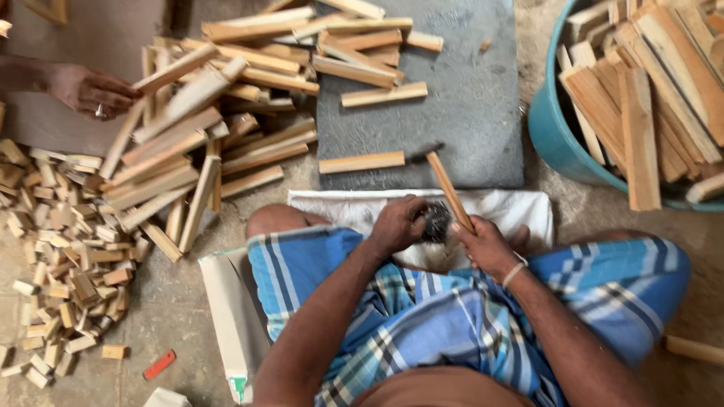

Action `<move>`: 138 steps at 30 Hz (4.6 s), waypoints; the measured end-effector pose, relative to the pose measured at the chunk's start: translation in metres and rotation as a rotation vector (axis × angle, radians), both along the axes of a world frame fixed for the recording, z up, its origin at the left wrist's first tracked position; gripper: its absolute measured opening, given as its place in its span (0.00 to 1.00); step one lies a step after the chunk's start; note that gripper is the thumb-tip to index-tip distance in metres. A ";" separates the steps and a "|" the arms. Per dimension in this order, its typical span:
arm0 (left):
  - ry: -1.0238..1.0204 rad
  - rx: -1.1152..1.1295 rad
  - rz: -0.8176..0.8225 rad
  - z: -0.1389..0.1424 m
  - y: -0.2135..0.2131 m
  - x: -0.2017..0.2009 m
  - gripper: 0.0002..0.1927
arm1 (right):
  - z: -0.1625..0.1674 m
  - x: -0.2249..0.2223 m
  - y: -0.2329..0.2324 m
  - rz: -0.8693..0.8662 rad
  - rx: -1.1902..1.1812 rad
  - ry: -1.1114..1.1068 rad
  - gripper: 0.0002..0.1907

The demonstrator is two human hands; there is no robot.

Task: The person sits on the floor and repeatedly hammers nails into small wooden slats using a hammer. They pick up slats from a pile, place them on a work surface, drive nails into them, and set the finished pieces aside.

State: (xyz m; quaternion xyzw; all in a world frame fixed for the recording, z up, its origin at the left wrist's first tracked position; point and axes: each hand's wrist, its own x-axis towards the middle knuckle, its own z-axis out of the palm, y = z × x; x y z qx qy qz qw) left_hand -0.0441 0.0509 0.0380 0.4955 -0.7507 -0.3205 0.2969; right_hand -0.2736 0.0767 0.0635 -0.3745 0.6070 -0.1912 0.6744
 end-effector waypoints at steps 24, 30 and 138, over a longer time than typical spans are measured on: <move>-0.114 -0.170 0.303 -0.030 -0.094 0.024 0.16 | 0.002 0.003 0.003 -0.108 -0.196 0.028 0.17; -0.177 -0.172 0.292 -0.038 -0.093 0.027 0.16 | 0.019 0.000 0.015 0.132 -0.743 0.560 0.18; 0.198 0.060 0.431 -0.019 -0.086 0.044 0.16 | 0.015 0.008 -0.008 -0.039 0.015 0.066 0.13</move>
